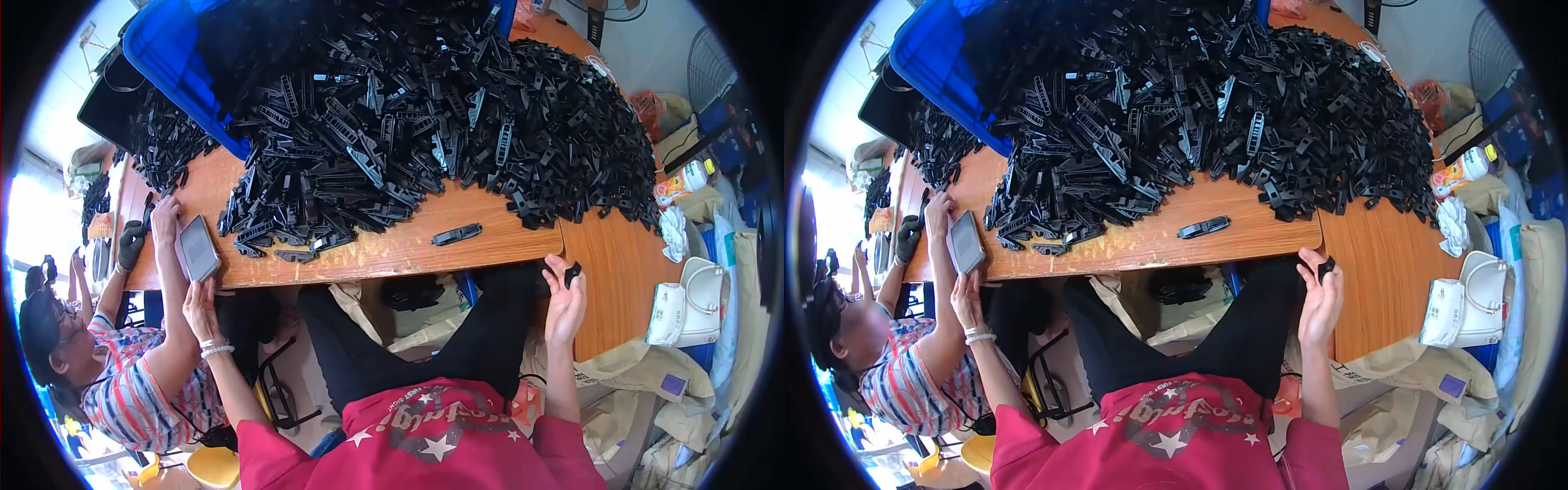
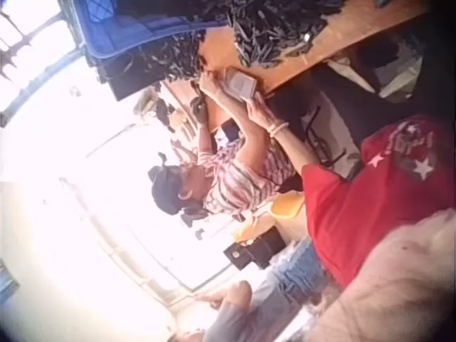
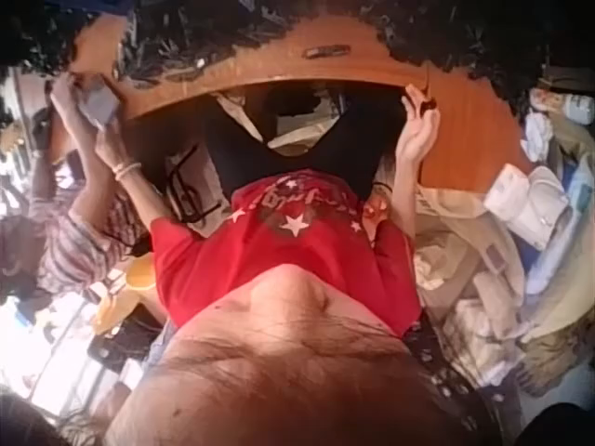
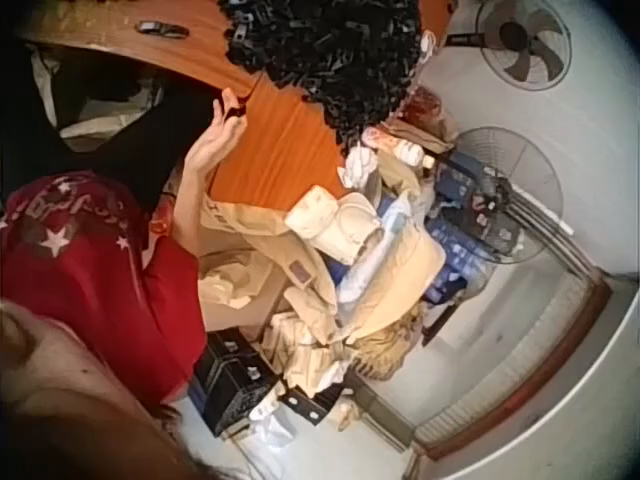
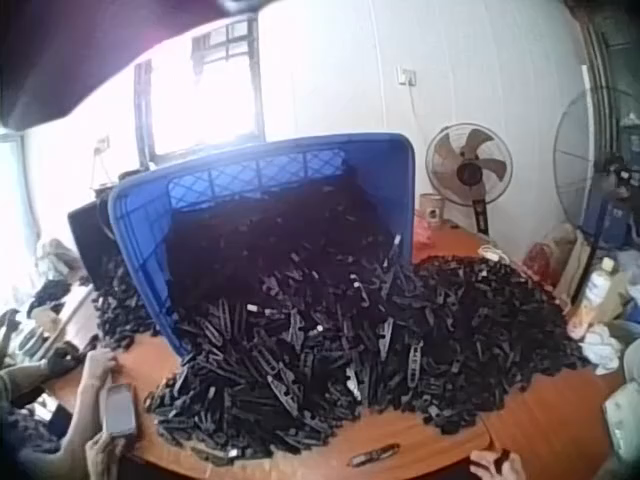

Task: Manually assembling small black plastic components by snapping them together at a workbench.

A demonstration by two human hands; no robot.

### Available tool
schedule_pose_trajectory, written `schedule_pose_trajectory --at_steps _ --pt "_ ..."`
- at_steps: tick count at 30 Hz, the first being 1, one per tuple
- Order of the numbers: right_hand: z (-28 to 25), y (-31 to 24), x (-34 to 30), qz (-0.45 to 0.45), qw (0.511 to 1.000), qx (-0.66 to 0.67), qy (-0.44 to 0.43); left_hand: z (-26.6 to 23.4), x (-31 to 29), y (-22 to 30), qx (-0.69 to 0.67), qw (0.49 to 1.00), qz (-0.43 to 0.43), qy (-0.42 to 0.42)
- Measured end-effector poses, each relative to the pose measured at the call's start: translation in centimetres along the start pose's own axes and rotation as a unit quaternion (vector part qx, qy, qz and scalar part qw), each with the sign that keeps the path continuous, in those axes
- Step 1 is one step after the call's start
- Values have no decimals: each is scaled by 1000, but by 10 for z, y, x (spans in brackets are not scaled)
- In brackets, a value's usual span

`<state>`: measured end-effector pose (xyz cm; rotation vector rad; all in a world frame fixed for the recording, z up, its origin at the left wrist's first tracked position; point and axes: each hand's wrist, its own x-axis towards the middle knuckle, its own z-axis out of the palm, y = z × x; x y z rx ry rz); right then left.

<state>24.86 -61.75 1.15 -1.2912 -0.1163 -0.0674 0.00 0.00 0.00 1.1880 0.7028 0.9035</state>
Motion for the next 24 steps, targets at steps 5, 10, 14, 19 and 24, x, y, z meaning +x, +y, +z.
schedule_pose_trajectory --at_steps 5,10,14,19,24 --pt "13 -4 3 -29 998 -32 -36 -20 6 -26 1 991 45 127" --pt "37 2 8 18 995 -83 -59 86 -50 -4 237 934 197 181" --pt "63 9 39 -53 953 -274 -119 250 -143 -16 399 830 375 -108" --pt "77 17 75 -70 926 -290 -231 361 -177 -54 366 760 373 -387" --pt "75 17 87 -92 902 -300 -295 368 -165 -68 305 775 327 -447"
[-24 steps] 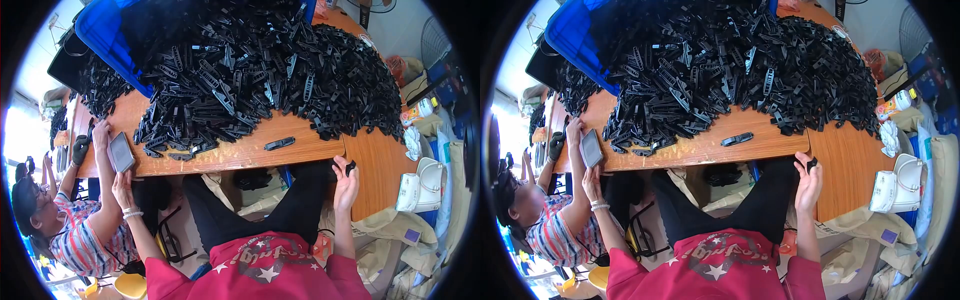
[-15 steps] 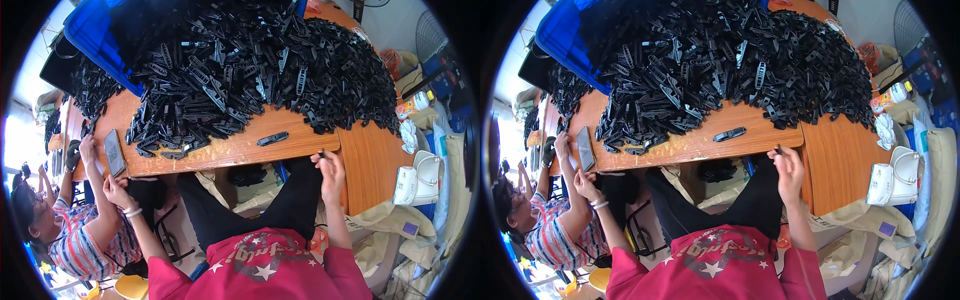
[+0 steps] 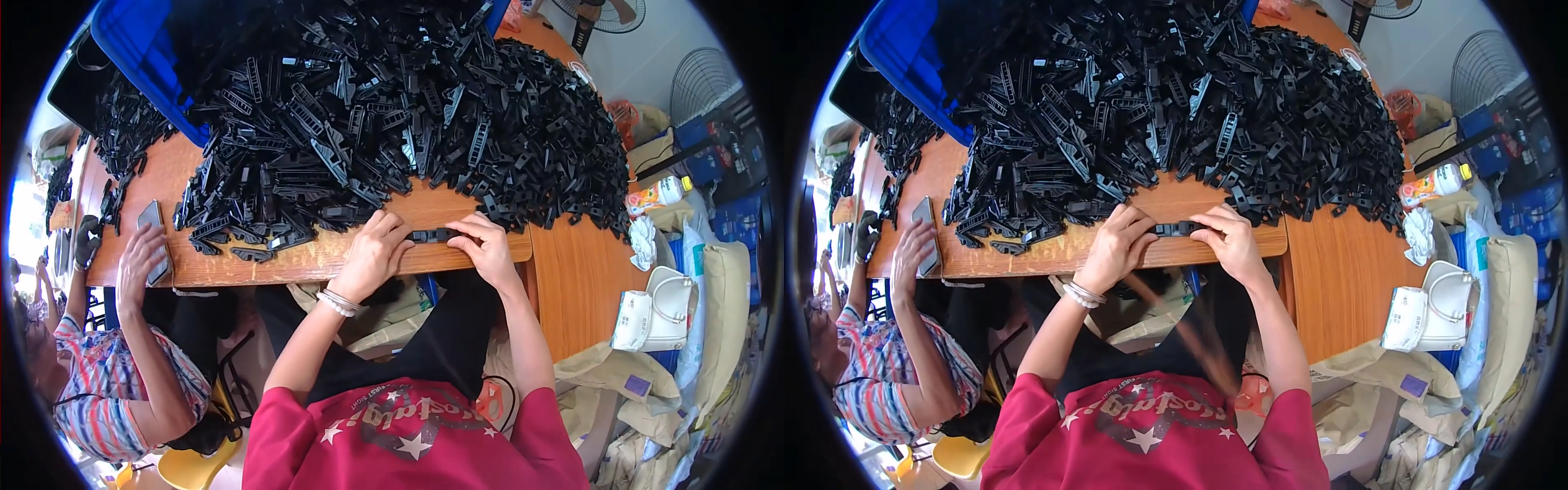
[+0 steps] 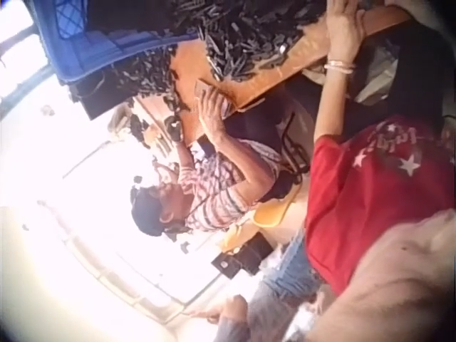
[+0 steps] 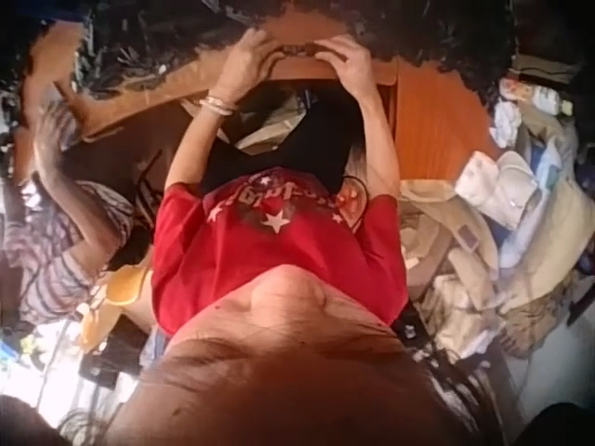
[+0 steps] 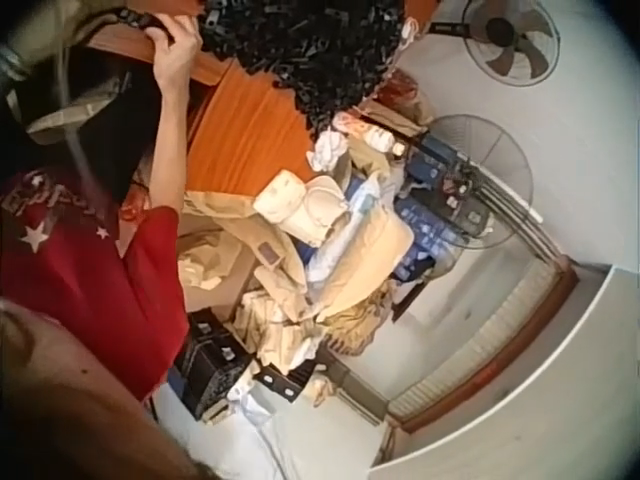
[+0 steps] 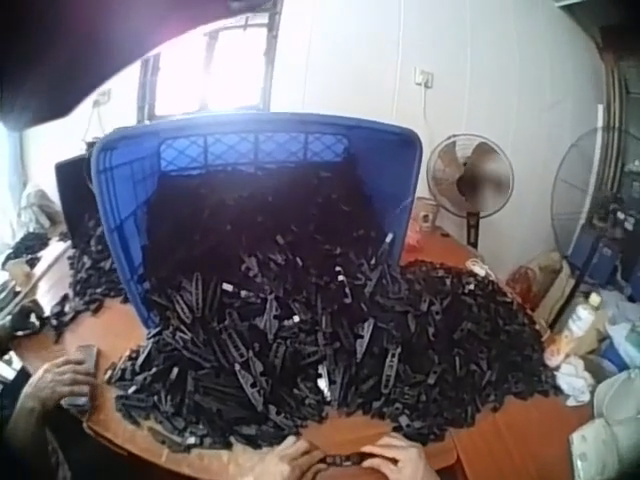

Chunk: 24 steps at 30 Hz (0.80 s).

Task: Manually assembling small black plastic components by snapping them together at a workbench.

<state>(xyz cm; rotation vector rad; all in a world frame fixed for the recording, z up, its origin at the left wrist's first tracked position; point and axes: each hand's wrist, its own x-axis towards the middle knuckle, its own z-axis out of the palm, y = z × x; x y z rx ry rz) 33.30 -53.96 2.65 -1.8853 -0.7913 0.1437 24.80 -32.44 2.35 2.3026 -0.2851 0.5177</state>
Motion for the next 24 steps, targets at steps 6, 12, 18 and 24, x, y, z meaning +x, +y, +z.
schedule_pose_trajectory --at_steps 6,12,18,24 --pt "8 -8 7 -61 995 -78 -5 -3 3 1 -26 1000 -6 -17" --pt "22 -9 0 -71 994 -74 34 -2 2 -1 -25 999 -4 -21" --pt "7 -7 -12 -45 990 -130 38 -7 0 -1 -23 999 -1 -25" --pt "14 -9 -7 -89 991 -98 19 -5 1 0 -19 999 32 -36"
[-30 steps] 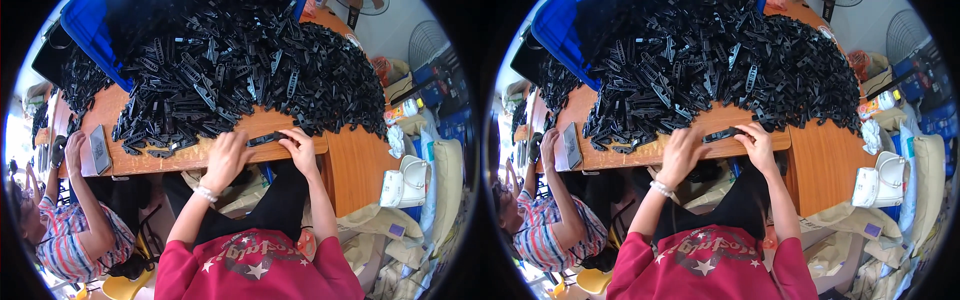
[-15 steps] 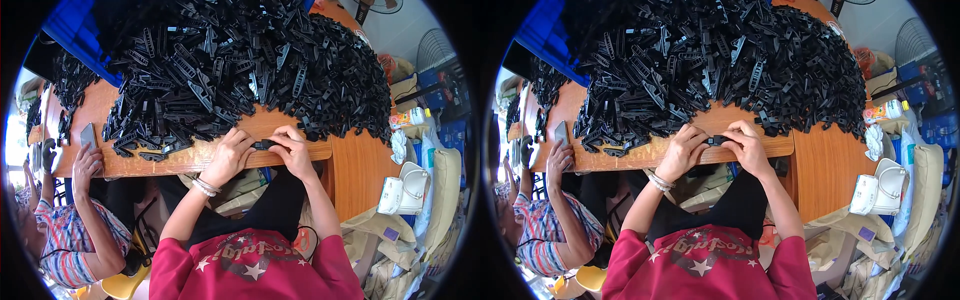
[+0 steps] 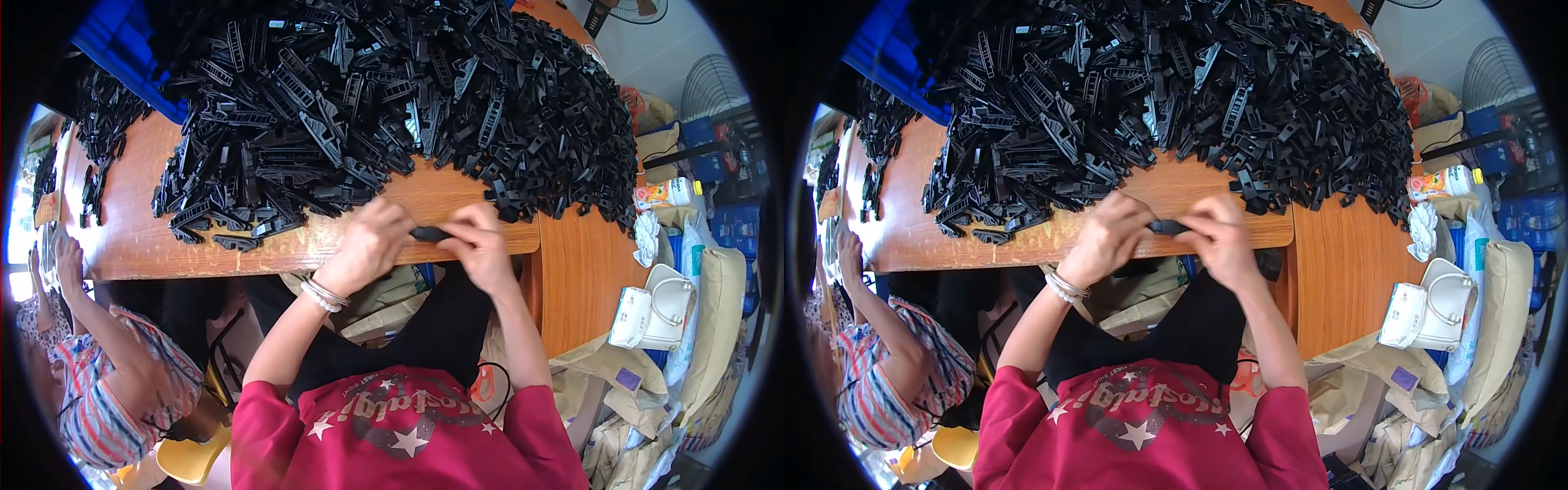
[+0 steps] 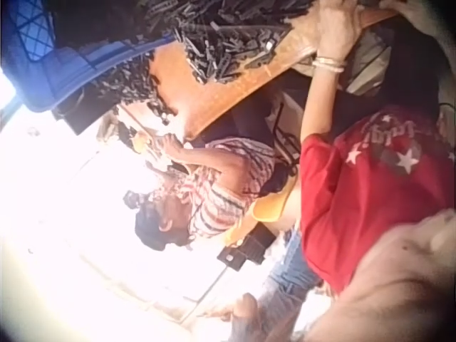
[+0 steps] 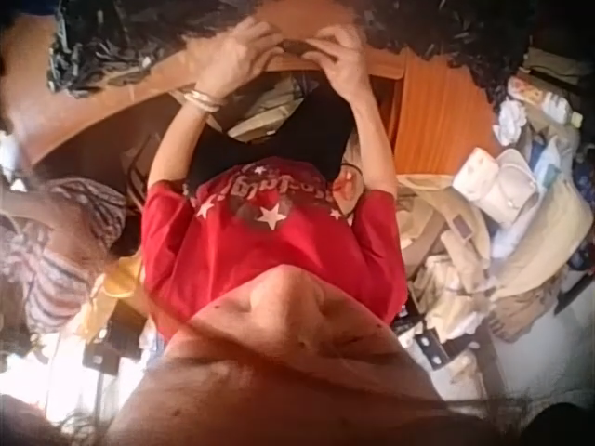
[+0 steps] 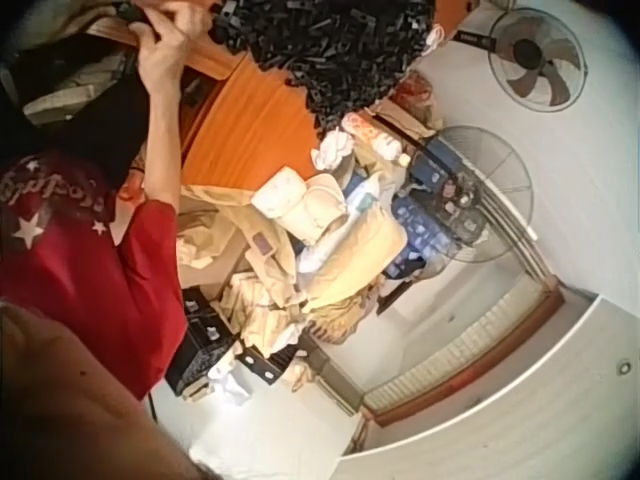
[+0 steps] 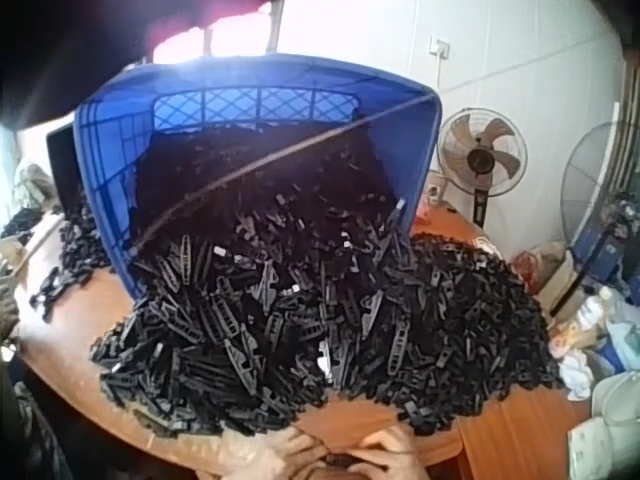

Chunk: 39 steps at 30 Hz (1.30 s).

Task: Manually assembling small black plastic components by snapping them together at a workbench.

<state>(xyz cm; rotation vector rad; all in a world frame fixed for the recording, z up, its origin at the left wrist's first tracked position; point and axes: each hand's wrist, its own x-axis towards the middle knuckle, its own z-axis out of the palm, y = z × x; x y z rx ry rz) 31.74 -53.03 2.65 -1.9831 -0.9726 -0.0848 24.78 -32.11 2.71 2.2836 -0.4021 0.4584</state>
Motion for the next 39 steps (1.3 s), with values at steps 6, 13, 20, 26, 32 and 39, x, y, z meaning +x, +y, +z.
schedule_pose_trajectory --at_steps 6,13,20,26,32,39 --pt "17 -21 -7 57 997 43 4 -6 -9 -3 -15 1000 9 4" --pt "19 -33 -31 9 994 -45 103 -43 -11 -4 282 951 -33 123" --pt "-3 19 7 72 915 -342 204 -34 -8 -15 264 959 13 99" --pt "22 5 18 -26 974 -207 89 -9 -26 5 104 991 -1 81" --pt "29 -19 17 37 947 -242 207 -11 -30 -1 51 993 -54 89" --pt "44 -16 15 48 971 -207 110 -16 -29 -2 17 996 -49 77"
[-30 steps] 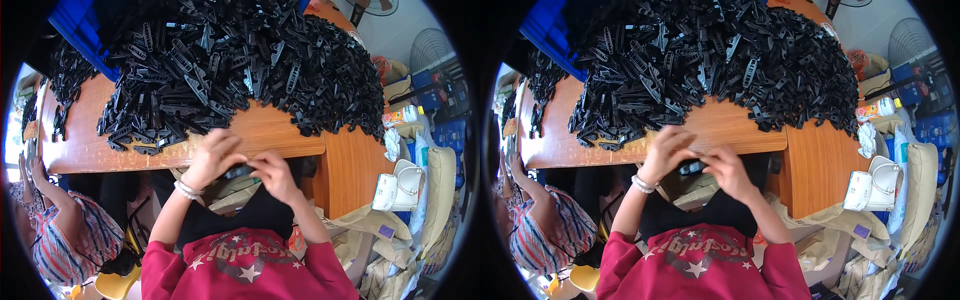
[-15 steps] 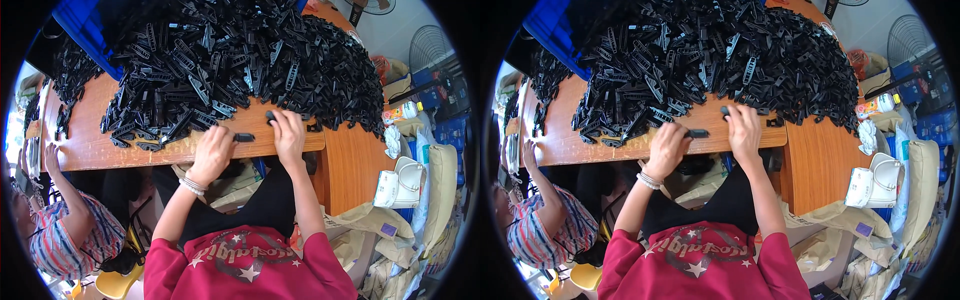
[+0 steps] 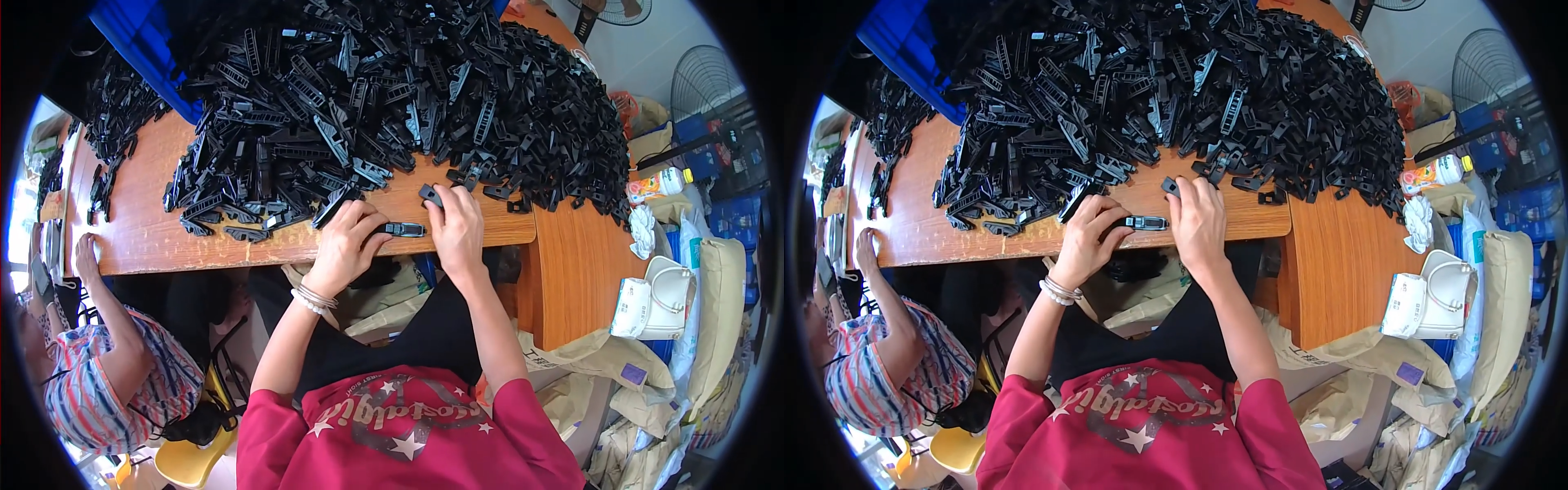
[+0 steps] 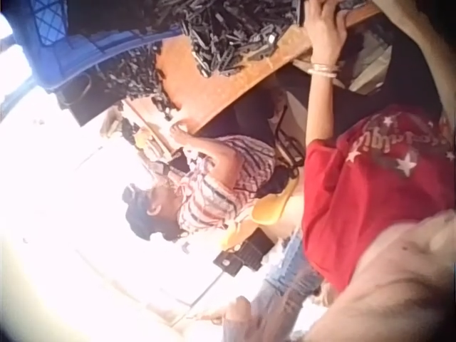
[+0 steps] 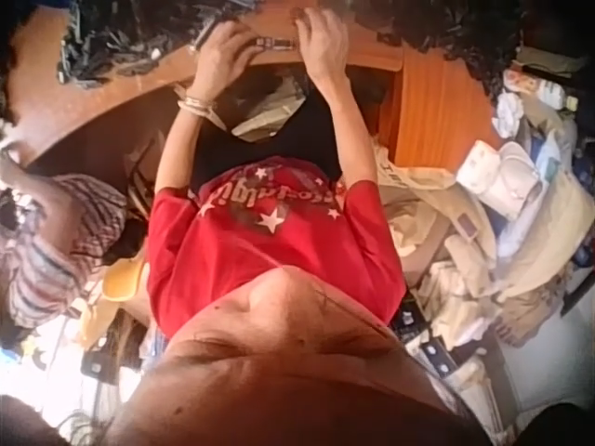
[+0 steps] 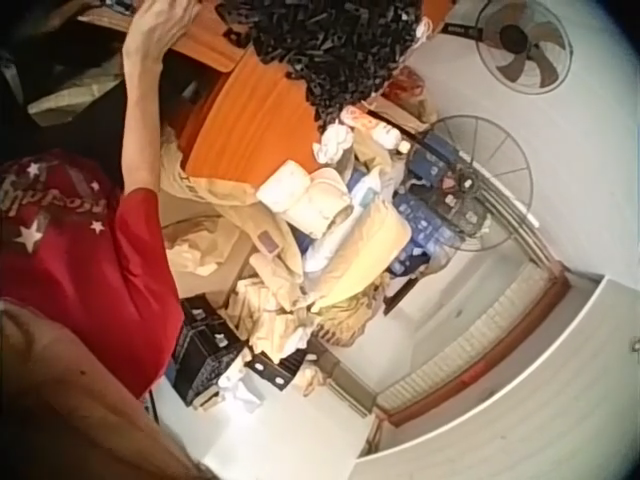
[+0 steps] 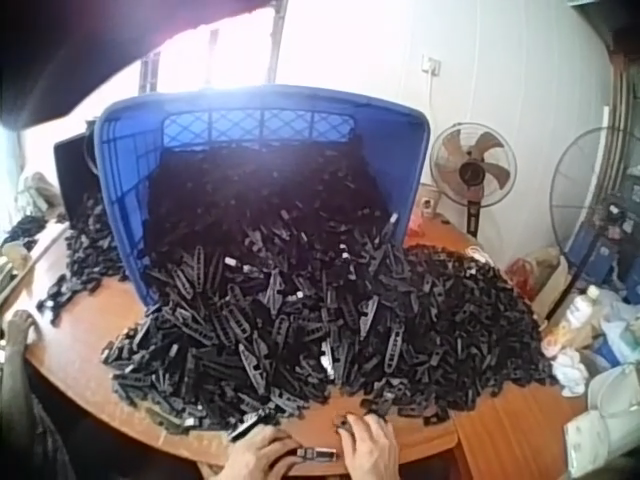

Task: Manually assembling small black plastic components by snapping them together at a workbench.

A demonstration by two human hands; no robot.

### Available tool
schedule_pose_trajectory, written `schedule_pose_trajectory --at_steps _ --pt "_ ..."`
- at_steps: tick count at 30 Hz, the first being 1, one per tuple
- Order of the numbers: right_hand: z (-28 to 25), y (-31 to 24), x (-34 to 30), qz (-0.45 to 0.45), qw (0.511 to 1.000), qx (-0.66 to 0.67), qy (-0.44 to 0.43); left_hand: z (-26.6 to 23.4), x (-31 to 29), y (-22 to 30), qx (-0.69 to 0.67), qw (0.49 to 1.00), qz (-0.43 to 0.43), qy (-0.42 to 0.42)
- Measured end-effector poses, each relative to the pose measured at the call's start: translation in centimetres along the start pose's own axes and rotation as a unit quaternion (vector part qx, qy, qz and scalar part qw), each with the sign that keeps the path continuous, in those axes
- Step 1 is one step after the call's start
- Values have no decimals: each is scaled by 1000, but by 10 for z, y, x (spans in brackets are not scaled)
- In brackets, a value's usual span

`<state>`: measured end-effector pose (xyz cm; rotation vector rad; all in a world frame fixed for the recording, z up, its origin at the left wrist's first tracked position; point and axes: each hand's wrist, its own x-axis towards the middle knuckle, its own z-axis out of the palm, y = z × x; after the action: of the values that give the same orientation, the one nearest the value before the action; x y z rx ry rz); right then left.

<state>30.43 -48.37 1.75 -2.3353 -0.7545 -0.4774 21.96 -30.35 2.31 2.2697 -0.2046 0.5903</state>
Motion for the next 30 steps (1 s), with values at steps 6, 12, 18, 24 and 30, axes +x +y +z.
schedule_pose_trajectory --at_steps 6,12,18,24,30 --pt "-33 -8 -18 70 951 271 -132 -3 -2 -1 -4 1000 -14 -13" --pt "-27 8 -13 57 947 283 -144 -4 1 -1 -13 1000 1 -23" --pt "-30 10 -12 72 939 297 -160 -3 -2 1 -7 999 -15 -29" --pt "-16 -10 -10 -7 960 253 -117 -3 -1 -3 -19 998 21 -53" --pt "-21 -14 -33 16 937 323 -130 -15 -20 -1 -13 1000 25 5"
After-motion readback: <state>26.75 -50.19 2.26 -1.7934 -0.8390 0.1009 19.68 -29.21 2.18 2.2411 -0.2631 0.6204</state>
